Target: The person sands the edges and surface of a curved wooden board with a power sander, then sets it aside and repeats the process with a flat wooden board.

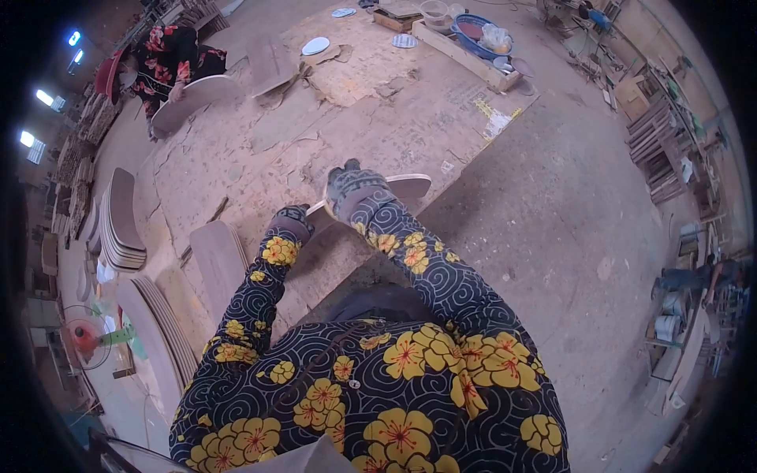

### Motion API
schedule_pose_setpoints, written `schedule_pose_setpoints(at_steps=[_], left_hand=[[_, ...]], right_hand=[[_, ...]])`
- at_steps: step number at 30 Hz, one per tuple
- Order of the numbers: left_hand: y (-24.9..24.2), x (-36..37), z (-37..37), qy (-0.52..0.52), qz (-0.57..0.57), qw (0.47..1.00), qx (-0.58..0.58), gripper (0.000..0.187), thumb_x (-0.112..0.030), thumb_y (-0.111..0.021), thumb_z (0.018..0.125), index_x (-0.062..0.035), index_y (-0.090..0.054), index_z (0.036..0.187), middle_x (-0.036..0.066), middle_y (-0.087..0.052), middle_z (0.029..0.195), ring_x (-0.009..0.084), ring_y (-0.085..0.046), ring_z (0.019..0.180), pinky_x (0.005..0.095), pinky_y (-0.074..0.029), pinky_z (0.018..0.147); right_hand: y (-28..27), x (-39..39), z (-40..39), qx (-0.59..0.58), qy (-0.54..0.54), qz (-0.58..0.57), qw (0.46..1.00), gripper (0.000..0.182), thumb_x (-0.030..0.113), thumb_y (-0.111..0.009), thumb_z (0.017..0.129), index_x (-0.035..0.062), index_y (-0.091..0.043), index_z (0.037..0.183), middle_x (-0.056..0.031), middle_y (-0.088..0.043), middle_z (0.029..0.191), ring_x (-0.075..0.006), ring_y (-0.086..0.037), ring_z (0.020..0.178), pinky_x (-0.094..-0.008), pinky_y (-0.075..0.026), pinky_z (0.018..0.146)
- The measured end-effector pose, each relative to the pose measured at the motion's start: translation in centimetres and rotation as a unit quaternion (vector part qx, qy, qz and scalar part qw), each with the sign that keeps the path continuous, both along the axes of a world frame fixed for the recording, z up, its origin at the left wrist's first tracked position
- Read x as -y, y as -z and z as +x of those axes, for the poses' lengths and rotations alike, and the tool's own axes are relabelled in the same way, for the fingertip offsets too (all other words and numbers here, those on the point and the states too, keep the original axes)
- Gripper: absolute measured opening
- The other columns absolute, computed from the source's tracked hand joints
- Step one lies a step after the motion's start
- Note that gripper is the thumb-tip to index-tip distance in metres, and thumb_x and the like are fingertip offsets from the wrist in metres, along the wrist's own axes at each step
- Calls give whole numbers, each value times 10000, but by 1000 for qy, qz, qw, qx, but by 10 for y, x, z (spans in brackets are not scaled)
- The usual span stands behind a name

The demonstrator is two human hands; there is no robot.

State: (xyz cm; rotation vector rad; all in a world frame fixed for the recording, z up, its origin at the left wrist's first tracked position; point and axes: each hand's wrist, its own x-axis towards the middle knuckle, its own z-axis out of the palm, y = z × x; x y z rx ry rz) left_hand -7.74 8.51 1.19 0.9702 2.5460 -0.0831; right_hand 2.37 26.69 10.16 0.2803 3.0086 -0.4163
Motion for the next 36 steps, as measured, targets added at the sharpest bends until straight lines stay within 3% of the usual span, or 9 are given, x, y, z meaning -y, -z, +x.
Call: schedule_pose_setpoints(at_steps=[3, 5, 10, 12, 17, 20, 25, 31, 36], left_hand=[[-4, 0, 3, -12, -1, 1000, 19, 487, -266, -660, 868, -76, -612, 1315, 172, -655, 1283, 322, -624, 1197, 402, -492, 1047], [-16, -2, 5, -10, 7, 999, 31, 512, -275, -658, 865, -64, -599, 1328, 181, -643, 1300, 327, -617, 1205, 398, -488, 1051], [-37, -5, 9, -33, 4, 997, 64, 494, -257, -678, 861, -92, -608, 1322, 180, -636, 1308, 340, -606, 1220, 413, -485, 1058], [-31, -3, 11, -39, 13, 997, 59, 495, -258, -679, 862, -91, -607, 1323, 179, -638, 1305, 337, -608, 1218, 413, -485, 1059], [-18, 1, 6, -37, 33, 998, 39, 475, -258, -679, 866, -92, -618, 1307, 174, -652, 1283, 328, -621, 1197, 413, -492, 1044], [-22, 5, 13, -33, 56, 998, 26, 434, -252, -673, 871, -87, -639, 1271, 166, -671, 1248, 321, -639, 1163, 411, -504, 1018], [-22, 4, 12, -36, 64, 997, 22, 427, -249, -674, 869, -86, -641, 1262, 167, -680, 1217, 322, -641, 1152, 409, -502, 1017], [-17, 1, 11, -14, 29, 999, 26, 522, -270, -653, 865, -81, -587, 1346, 186, -627, 1324, 330, -590, 1243, 404, -458, 1085], [-32, -6, 13, -37, -6, 999, 28, 556, -282, -645, 863, -77, -569, 1373, 199, -623, 1323, 336, -596, 1232, 406, -466, 1070]], right_hand=[[21, -47, -1, 51, -27, 58, 997, 495, 381, -504, 922, 11, -628, 1227, -214, -651, 1239, -362, -649, 1129, -454, -520, 978], [38, -101, 25, -68, -1, 58, 996, 390, 325, -554, 890, -8, -675, 1052, -222, -671, 1157, -407, -649, 1060, -457, -530, 946], [-38, -84, 34, 83, 163, 73, 980, 482, 373, -510, 928, -24, -633, 1171, -202, -688, 1147, -371, -647, 1102, -446, -487, 1038], [49, -83, 8, -34, 10, 54, 998, 481, 332, -506, 934, -39, -612, 1221, -209, -678, 1187, -364, -637, 1147, -449, -480, 1049], [-36, 5, 4, 75, -23, 8, 997, 480, 316, -539, 888, -53, -621, 1184, -249, -677, 1179, -366, -635, 1166, -451, -514, 1007], [37, -71, 0, 28, -18, 86, 996, 501, 344, -492, 927, -75, -618, 1170, -263, -650, 1214, -388, -600, 1192, -443, -505, 1004], [26, -152, 31, 93, 81, 145, 982, 591, 439, -498, 909, -86, -612, 1154, -248, -656, 1194, -375, -607, 1166, -440, -446, 1059], [56, -60, 5, -35, -17, 79, 996, 417, 321, -556, 898, -46, -636, 1080, -239, -695, 1056, -348, -691, 1009, -458, -540, 916], [-12, -16, 9, -30, 11, -29, 999, 364, 260, -536, 907, -26, -620, 1118, -231, -702, 1019, -367, -709, 928, -464, -565, 848]])
